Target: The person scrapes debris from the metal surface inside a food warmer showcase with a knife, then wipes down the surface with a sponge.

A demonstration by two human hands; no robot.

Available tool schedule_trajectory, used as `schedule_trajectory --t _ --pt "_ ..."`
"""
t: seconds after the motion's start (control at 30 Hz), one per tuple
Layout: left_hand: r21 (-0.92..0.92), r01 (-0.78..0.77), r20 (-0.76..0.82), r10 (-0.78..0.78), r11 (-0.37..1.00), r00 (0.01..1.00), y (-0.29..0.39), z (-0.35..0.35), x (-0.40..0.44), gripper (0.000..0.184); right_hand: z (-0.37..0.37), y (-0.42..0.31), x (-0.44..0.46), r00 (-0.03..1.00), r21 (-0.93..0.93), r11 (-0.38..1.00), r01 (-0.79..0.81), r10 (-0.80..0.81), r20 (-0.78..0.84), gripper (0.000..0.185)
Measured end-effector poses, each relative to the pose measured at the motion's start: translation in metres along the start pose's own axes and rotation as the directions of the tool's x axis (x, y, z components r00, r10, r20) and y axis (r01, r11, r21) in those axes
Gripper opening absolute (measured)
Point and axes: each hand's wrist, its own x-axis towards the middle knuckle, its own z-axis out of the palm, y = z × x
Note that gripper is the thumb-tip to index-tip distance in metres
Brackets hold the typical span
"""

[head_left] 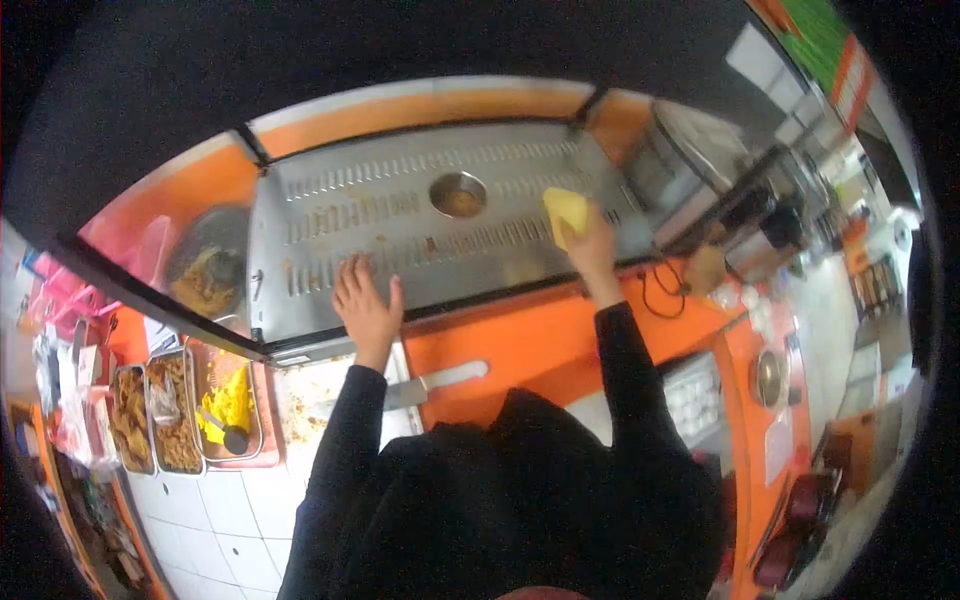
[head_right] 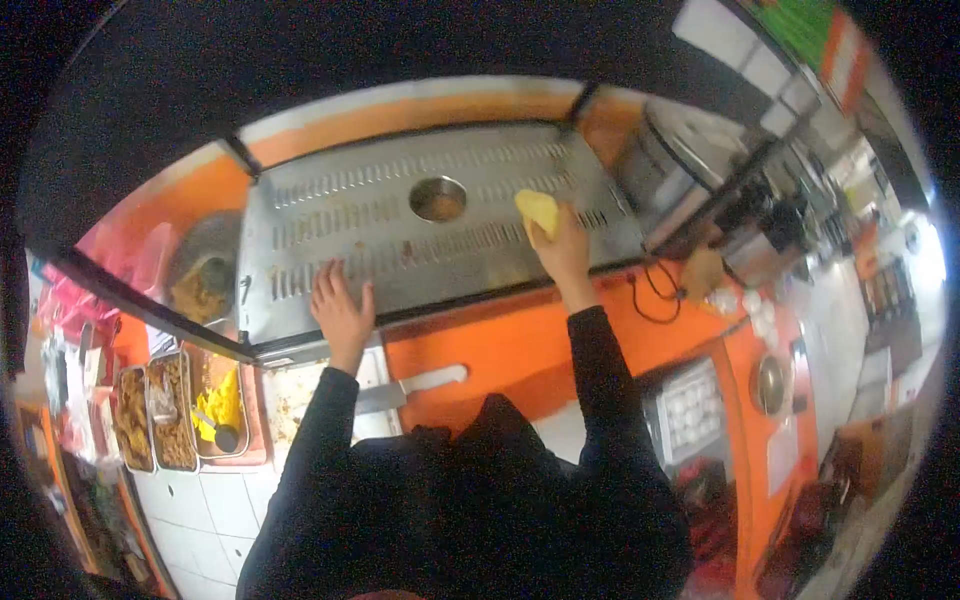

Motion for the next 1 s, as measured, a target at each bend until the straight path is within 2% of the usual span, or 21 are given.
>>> schedule_trajectory --t 0.07,0.1,0.2,0.23,0.33,0.43,0.53,0.57,0.67,0.77,0.8,0.87,1.0 --pt "0.020 -0.016 -0.001 0.016 1.000 1.000 -0.001 0.005 -0.001 0.056 -0.038 0.021 -0.030 0.988 0.097 0.985 -0.142 0.146 -0.041 0.047" --pt "0.023 -0.020 0.003 0.020 1.000 1.000 -0.001 0.005 -0.001 0.056 -0.051 0.042 -0.046 0.968 0.169 0.954 -0.247 0.250 0.008 0.052" --pt "0.032 -0.022 0.020 0.022 0.999 1.000 0.001 0.003 0.000 0.055 -0.071 0.095 -0.103 0.992 0.260 0.963 -0.072 0.095 -0.078 0.056" --pt "0.046 -0.015 0.029 0.014 0.999 0.999 0.003 0.002 0.000 0.055 -0.075 0.104 -0.122 0.996 0.153 0.987 -0.039 0.050 -0.070 0.059" --pt "0.066 -0.016 0.027 0.014 0.998 1.000 0.004 0.004 0.000 0.056 -0.087 0.128 -0.159 0.984 0.072 0.984 -0.162 0.166 -0.057 0.056" --pt "0.066 -0.031 0.031 0.029 0.997 0.999 0.002 0.004 0.000 0.056 -0.070 0.160 -0.187 0.979 -0.040 0.983 -0.180 0.175 -0.102 0.053" --pt "0.064 -0.025 0.033 0.023 0.998 0.999 0.000 0.006 0.001 0.055 -0.055 0.160 -0.201 0.995 -0.021 0.995 -0.101 0.101 -0.022 0.050" --pt "0.067 -0.024 0.032 0.021 0.997 0.999 0.000 0.006 0.001 0.054 -0.050 0.158 -0.201 0.987 -0.034 0.987 -0.155 0.154 -0.042 0.050" --pt "0.070 -0.024 0.029 0.022 0.997 0.999 0.000 0.005 -0.001 0.053 -0.043 0.164 -0.196 0.978 0.038 0.985 -0.166 0.169 -0.121 0.048" --pt "0.056 -0.032 0.020 0.031 0.998 0.999 -0.001 0.007 0.000 0.053 -0.044 0.169 -0.193 0.942 0.217 0.934 -0.284 0.313 -0.117 0.044" --pt "0.050 -0.034 0.019 0.033 0.998 0.999 -0.002 0.007 -0.001 0.052 -0.045 0.172 -0.193 0.912 0.384 0.861 -0.334 0.398 -0.099 0.042" --pt "0.052 -0.028 0.025 0.027 0.998 0.999 -0.002 0.008 0.000 0.053 -0.048 0.177 -0.193 0.837 0.673 0.627 -0.393 0.546 -0.020 0.038" --pt "0.074 -0.039 0.022 0.038 0.997 0.999 -0.002 0.008 -0.001 0.052 -0.071 0.169 -0.188 0.852 0.673 0.638 -0.374 0.523 -0.022 0.031"
